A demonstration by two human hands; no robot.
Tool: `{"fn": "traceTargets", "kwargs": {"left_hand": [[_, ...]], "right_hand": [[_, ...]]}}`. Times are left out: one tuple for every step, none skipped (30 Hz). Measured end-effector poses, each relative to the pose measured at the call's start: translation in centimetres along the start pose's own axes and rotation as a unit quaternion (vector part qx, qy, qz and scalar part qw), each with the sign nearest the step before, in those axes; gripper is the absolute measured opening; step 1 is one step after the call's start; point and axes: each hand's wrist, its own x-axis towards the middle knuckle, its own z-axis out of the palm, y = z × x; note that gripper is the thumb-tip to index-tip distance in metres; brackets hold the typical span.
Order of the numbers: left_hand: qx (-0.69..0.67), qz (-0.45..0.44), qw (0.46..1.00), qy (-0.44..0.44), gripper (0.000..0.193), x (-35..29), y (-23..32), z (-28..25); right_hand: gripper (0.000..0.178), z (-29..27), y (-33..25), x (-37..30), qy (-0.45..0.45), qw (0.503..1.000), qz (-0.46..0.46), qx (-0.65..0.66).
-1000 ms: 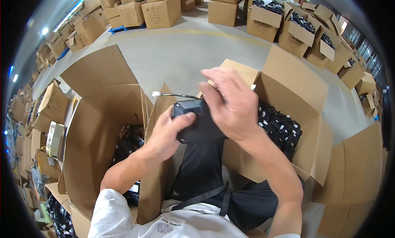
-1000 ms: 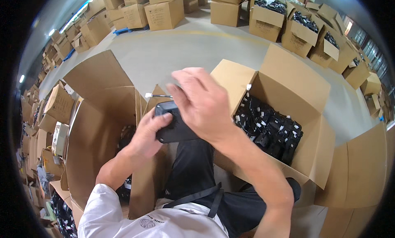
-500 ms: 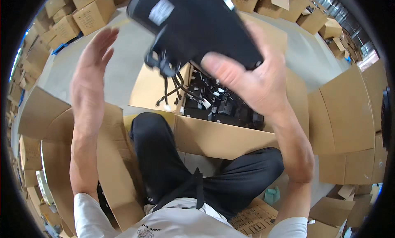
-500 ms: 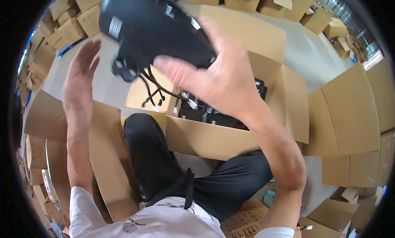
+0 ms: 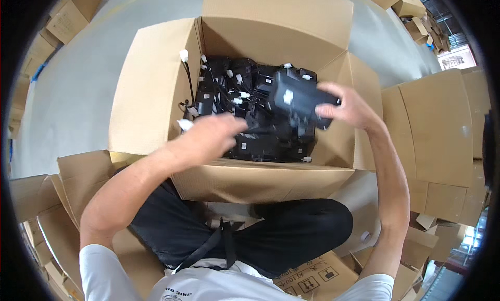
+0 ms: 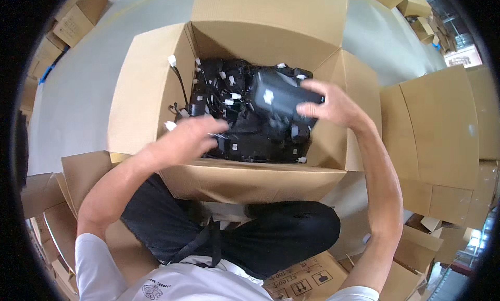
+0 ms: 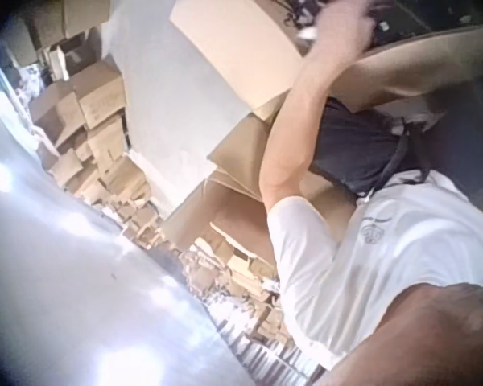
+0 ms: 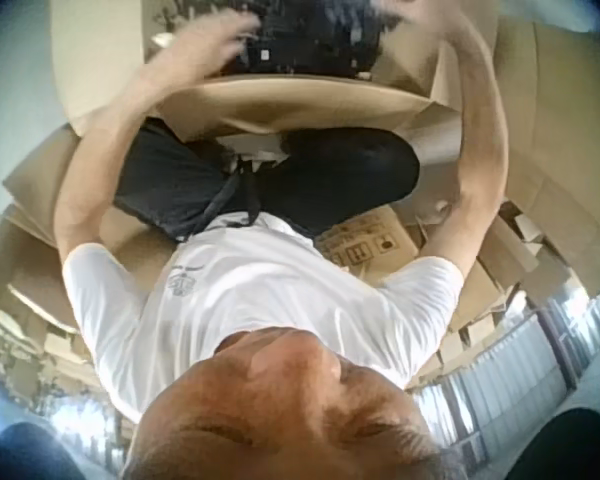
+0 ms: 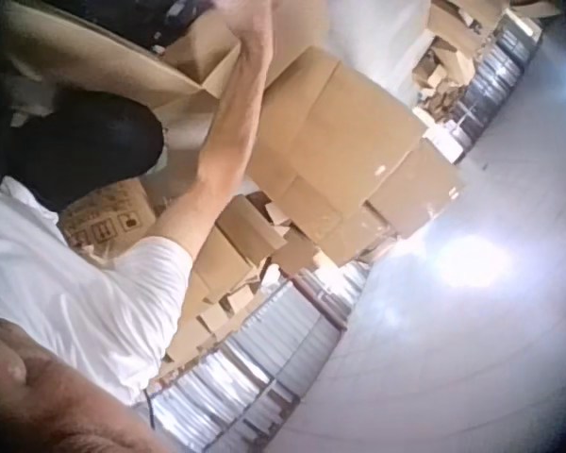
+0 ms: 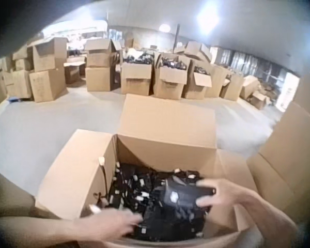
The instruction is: The person takes electronic display units with attached cables from a large cardboard box and packs them into another cardboard box by hand.
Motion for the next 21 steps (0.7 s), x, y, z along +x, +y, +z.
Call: {"fn": "traceTargets", "kwargs": {"left_hand": [[0.05, 0.043, 0.997, -0.045, 0.028, 0.0, 0.1, 1.7], [0.096, 0.094, 0.987, -0.09, 0.018, 0.4, -0.1, 3.5], [0.092, 0.094, 0.987, -0.092, 0.018, 0.7, 0.0, 3.8], [0.073, 0.076, 0.99, -0.093, 0.016, 1.0, 0.1, 3.9], [0.055, 0.059, 0.993, -0.091, 0.014, 1.2, 0.1, 3.7], [0.051, 0.062, 0.993, -0.091, 0.014, 1.6, 0.0, 3.3], [0.06, 0.045, 0.993, -0.091, 0.014, 1.7, 0.0, 2.6], [0.066, 0.028, 0.993, -0.091, 0.014, 1.7, 0.0, 2.6], [0.061, 0.028, 0.995, -0.077, 0.017, 1.3, -0.6, 2.4], [0.061, 0.023, 0.995, -0.078, 0.017, 0.9, -0.8, 2.4], [0.073, 0.011, 0.992, -0.099, 0.019, 0.6, -1.0, 2.2], [0.083, 0.002, 0.99, -0.118, 0.02, 0.4, -0.8, 2.0], [0.081, 0.005, 0.99, -0.115, 0.02, 0.3, -0.8, 1.9], [0.075, 0.011, 0.992, -0.101, 0.021, 0.1, -0.8, 1.9], [0.071, 0.008, 0.993, -0.09, 0.022, -0.3, -0.9, 1.8], [0.071, -0.003, 0.993, -0.089, 0.022, -0.6, -0.9, 1.6], [0.081, 0.003, 0.993, -0.084, 0.021, -0.8, -0.6, 1.2], [0.09, 0.008, 0.993, -0.079, 0.021, -1.0, -0.5, 0.9], [0.091, 0.005, 0.993, -0.078, 0.021, -1.1, -0.6, 0.9], [0.099, 0.017, 0.992, -0.082, 0.027, -1.1, -0.9, 0.8], [0.108, 0.028, 0.99, -0.085, 0.033, -1.3, -1.1, 0.7]], "right_hand": [[0.062, 1.0, 2.7, 0.3, -0.083, 0.996, 0.008, 0.01], [0.058, 1.7, 5.3, 0.3, -0.164, 0.986, 0.023, 0.017], [0.055, 2.5, 7.2, 0.4, -0.251, 0.965, 0.072, -0.007], [0.052, 3.4, 9.1, 0.5, -0.336, 0.934, 0.119, -0.03], [0.049, 4.4, 11.4, 0.1, -0.362, 0.919, 0.153, -0.02], [0.047, 5.6, 13.5, -0.3, -0.387, 0.903, 0.189, -0.008], [0.047, 6.8, 14.7, 0.0, -0.381, 0.906, 0.183, 0.021], [0.047, 7.7, 15.1, 0.1, -0.387, 0.903, 0.187, 0.023], [0.046, 8.9, 14.8, 1.3, -0.415, 0.889, 0.191, -0.029], [0.045, 10.0, 14.4, 2.2, -0.44, 0.873, 0.195, -0.081], [0.04, 11.3, 14.2, 2.4, -0.416, 0.876, 0.12, -0.212], [0.04, 12.0, 14.4, 1.8, -0.417, 0.875, 0.122, -0.214], [0.041, 12.7, 14.6, 1.1, -0.404, 0.861, 0.14, -0.276], [0.043, 13.2, 14.5, 0.4, -0.39, 0.843, 0.154, -0.336], [0.039, 13.8, 11.9, 0.7, -0.385, 0.817, 0.179, -0.391], [0.037, 14.5, 11.2, 0.4, -0.338, 0.838, 0.135, -0.407], [0.034, 14.4, 9.9, -0.1, -0.291, 0.869, 0.098, -0.389], [0.032, 14.4, 8.6, -0.1, -0.243, 0.895, 0.061, -0.368], [0.032, 15.2, 8.6, 0.2, -0.243, 0.896, 0.058, -0.368], [0.027, 16.1, 8.4, 0.6, -0.244, 0.896, 0.002, -0.37], [0.021, 16.5, 8.2, 0.8, -0.243, 0.894, -0.055, -0.372]]}}
